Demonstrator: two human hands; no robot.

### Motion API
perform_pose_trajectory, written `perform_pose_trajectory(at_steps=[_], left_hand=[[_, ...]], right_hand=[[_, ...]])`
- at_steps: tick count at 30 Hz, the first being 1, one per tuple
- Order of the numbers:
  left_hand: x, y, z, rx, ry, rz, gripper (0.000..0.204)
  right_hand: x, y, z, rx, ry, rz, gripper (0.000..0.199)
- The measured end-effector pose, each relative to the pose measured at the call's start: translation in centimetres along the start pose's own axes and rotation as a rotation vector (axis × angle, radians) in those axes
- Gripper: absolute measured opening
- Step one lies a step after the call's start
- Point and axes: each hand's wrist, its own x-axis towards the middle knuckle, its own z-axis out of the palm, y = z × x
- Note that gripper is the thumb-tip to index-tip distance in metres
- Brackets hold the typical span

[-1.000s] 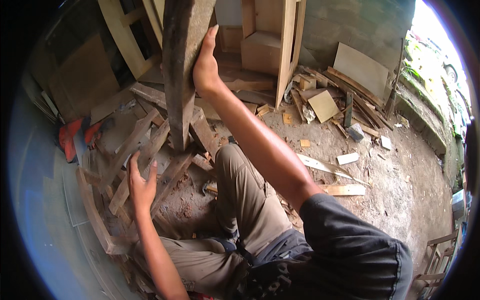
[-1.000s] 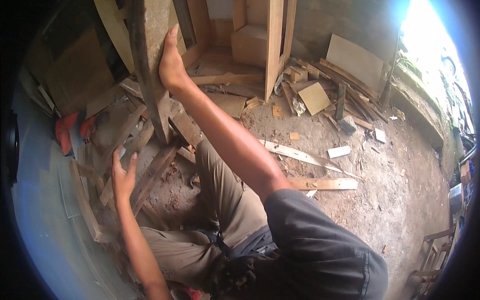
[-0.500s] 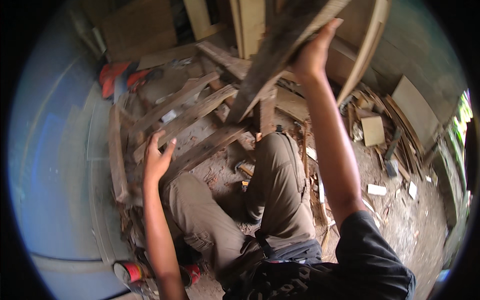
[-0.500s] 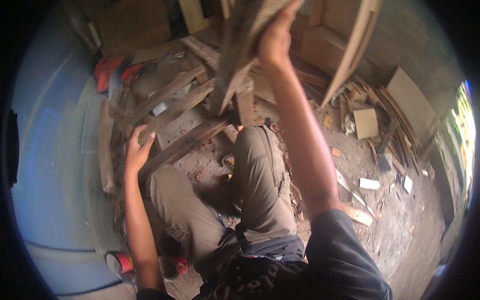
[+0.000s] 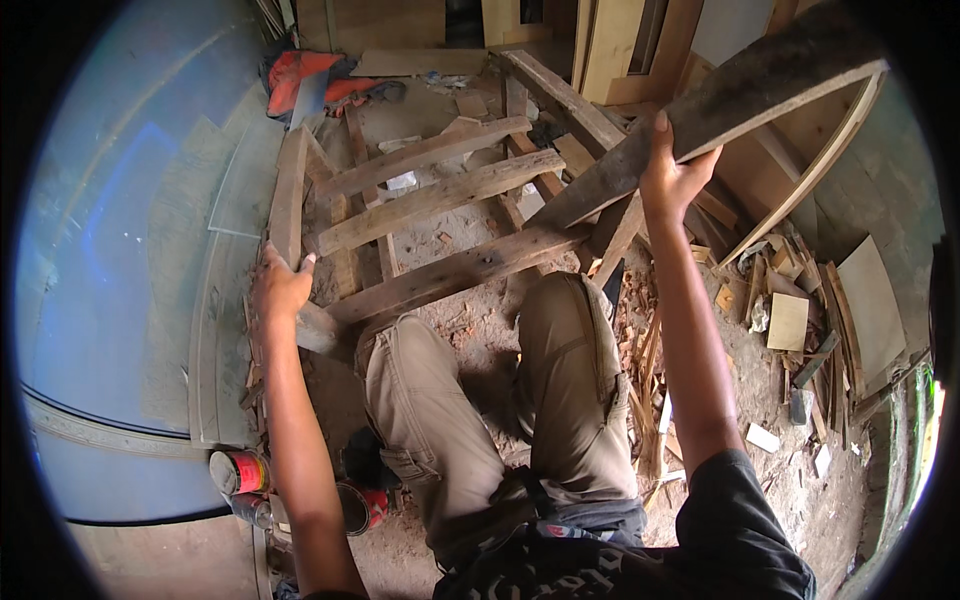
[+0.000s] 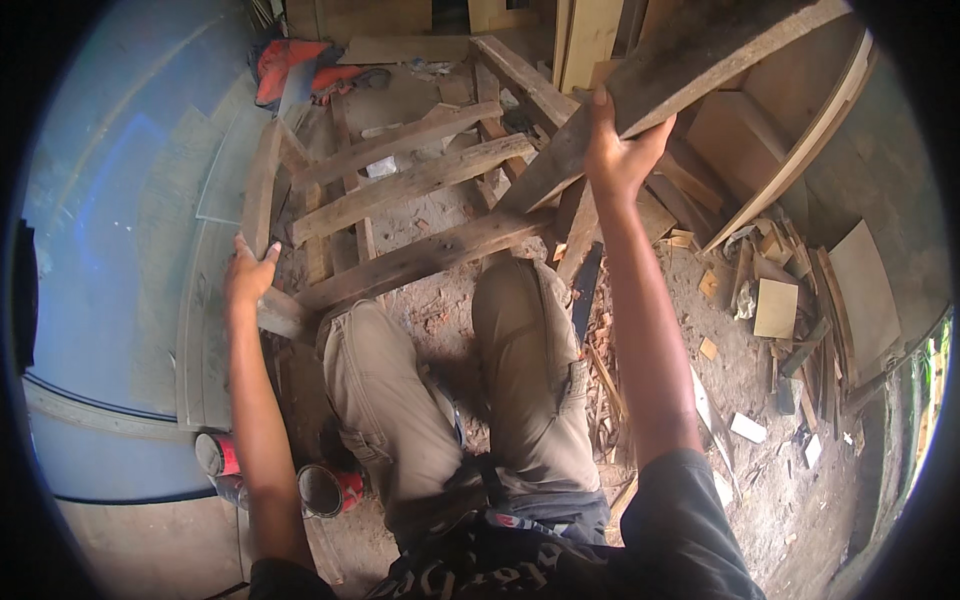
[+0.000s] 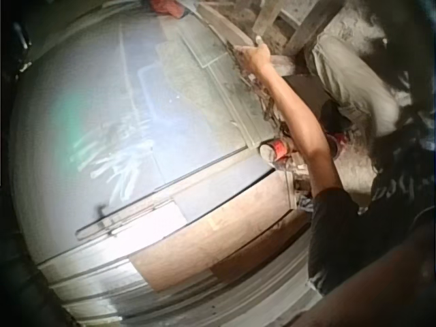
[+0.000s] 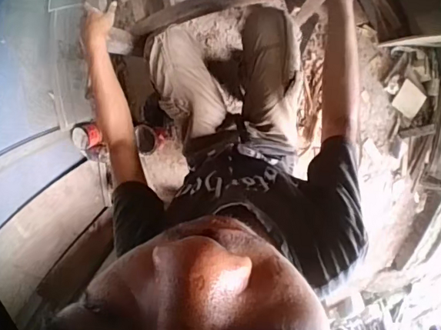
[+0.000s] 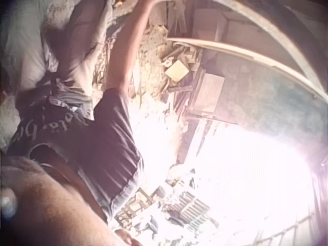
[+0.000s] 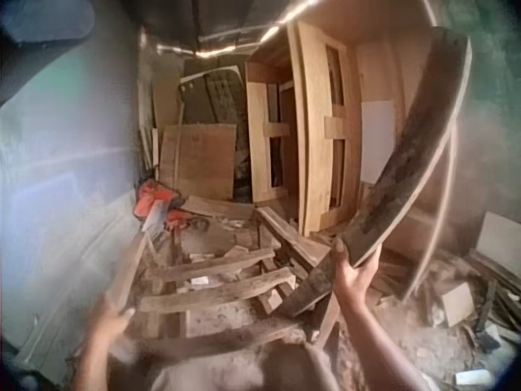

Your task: The person uses a hammer to pry apart and remove wooden planks from a frame-like structure. They repeatedly strike and lever the wood, then lift and drop the separated pieces onto the floor.

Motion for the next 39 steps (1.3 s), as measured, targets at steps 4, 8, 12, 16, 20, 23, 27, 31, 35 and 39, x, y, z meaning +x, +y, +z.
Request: perform_pose_trajectory(at_steps=[4, 8, 12, 16, 20, 23, 27, 31, 35, 39], left_hand=[[-0.3, 0.1, -0.2, -0.021, 0.0, 0.001, 0.088], [-0.8, 1.1, -0.9, -0.052, -0.036, -0.028, 0.087], [-0.9, 0.8, -1.3, -0.055, -0.023, -0.032, 0.086], [-0.7, 0.6, -0.8, -0.037, -0.026, -0.018, 0.087], [0.0, -0.2, -0.2, -0.064, -0.051, -0.008, 0.087], [-0.5, 0.6, -0.9, -0.049, -0.029, -0.016, 0.087], [0.1, 0.0, 0.4, -0.018, 0.069, 0.029, 0.087], [-0.7, 0.6, -0.9, -0.013, 0.012, -0.019, 0.085], [-1.0, 1.5, -1.3, 0.008, -0.003, -0.035, 0.086], [-0.7, 0.7, -0.8, -0.032, 0.012, -0.045, 0.088]], right_hand=[[-0.1, -0.2, 0.4, 0.022, 0.038, 0.058, 0.053], [0.2, 0.0, -0.2, -0.031, -0.01, 0.043, 0.055], [-0.5, -1.0, -0.2, -0.064, -0.022, 0.084, 0.059], [-0.3, -0.7, -0.2, -0.05, -0.084, 0.089, 0.062], [-2.2, 3.2, -2.9, -0.058, -0.135, 0.035, 0.071], [-2.0, 5.4, -4.8, 0.081, 0.056, 0.831, 0.08], [-4.2, 10.8, -5.2, 0.051, -0.032, 1.06, 0.084], [-5.6, 10.2, -4.9, -0.027, -0.024, 1.059, 0.074], [-5.8, 11.4, -4.6, 0.066, 0.055, 0.89, 0.066], [-6.2, 11.8, -4.5, 0.069, 0.068, 0.908, 0.067]])
